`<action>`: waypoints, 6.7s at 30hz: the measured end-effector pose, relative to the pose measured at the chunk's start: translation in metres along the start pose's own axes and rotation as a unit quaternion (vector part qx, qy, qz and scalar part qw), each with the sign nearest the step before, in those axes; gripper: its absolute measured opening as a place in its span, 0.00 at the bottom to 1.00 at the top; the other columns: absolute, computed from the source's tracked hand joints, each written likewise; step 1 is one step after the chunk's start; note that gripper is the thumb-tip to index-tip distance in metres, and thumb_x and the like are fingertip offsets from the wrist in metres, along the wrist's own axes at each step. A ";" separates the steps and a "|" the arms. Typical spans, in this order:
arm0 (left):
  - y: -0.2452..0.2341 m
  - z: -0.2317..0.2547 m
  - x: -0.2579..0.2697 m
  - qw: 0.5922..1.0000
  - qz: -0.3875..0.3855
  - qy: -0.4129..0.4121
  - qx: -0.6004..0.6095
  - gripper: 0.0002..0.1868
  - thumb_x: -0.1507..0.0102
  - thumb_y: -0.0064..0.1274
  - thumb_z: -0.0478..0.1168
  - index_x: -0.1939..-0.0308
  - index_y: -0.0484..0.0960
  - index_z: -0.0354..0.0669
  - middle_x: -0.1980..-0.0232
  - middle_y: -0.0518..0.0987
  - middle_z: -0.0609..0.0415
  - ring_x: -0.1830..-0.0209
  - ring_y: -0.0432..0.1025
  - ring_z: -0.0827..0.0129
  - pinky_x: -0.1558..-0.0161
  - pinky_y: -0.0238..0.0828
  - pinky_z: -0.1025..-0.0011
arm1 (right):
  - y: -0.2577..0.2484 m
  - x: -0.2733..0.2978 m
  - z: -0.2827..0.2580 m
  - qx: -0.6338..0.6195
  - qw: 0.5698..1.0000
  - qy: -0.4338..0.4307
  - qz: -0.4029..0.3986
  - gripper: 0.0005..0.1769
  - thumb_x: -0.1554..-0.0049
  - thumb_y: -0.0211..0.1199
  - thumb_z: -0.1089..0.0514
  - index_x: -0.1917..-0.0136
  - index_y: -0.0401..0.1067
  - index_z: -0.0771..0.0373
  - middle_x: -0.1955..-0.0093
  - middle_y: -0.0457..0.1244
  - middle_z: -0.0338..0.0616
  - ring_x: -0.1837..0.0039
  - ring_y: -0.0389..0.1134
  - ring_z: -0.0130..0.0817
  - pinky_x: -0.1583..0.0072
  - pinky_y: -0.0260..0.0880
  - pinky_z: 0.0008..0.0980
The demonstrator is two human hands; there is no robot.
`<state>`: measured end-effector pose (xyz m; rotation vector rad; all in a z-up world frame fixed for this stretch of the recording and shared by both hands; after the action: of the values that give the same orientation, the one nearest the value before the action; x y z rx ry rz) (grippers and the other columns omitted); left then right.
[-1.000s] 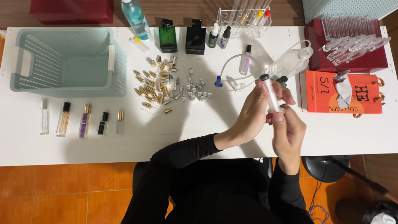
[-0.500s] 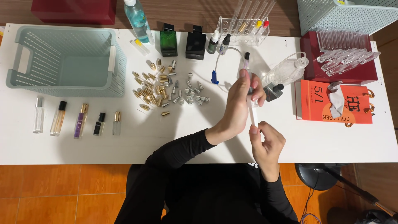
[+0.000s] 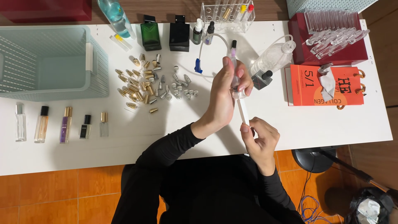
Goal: The recorder is using a syringe to transfer liquid perfume from a larger source into a small travel-sized vial.
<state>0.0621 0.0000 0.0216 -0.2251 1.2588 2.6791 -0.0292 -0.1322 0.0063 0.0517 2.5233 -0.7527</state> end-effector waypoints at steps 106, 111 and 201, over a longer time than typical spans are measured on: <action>0.012 0.070 -0.008 0.849 -0.034 0.036 -0.527 0.13 0.25 0.46 0.44 0.51 0.85 0.43 0.73 0.73 0.58 0.74 0.65 0.80 0.68 0.65 0.77 | 0.016 -0.198 0.018 -0.812 0.513 0.224 -0.164 0.46 0.50 0.27 0.09 0.76 0.40 0.53 0.80 0.41 0.38 0.71 0.37 0.34 0.56 0.50 0.44; 0.011 0.067 -0.006 0.851 -0.025 0.031 -0.523 0.14 0.25 0.45 0.44 0.52 0.85 0.43 0.74 0.71 0.59 0.76 0.63 0.81 0.70 0.62 0.77 | 0.015 -0.196 0.018 -0.815 0.510 0.226 -0.159 0.46 0.49 0.27 0.09 0.76 0.40 0.53 0.80 0.41 0.38 0.71 0.37 0.34 0.58 0.50 0.42; -0.017 0.112 -0.018 0.866 -0.032 0.118 -0.485 0.12 0.31 0.58 0.34 0.44 0.82 0.32 0.34 0.75 0.45 0.49 0.74 0.73 0.49 0.71 0.76 | 0.036 -0.182 -0.009 0.075 0.902 -0.093 -0.414 0.32 0.53 0.64 0.71 0.35 0.72 0.58 0.51 0.74 0.43 0.49 0.76 0.41 0.48 0.75 0.35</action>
<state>0.0760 0.0954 0.0832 -0.7051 -0.1951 3.0200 0.1321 -0.0781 0.0810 -1.0468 2.2412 -1.1913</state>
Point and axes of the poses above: each hand's wrist, its own x-axis away from the middle knuckle, its own y-axis out of the palm, z = x × y, the point moved 7 cm from there along -x, towards the middle knuckle
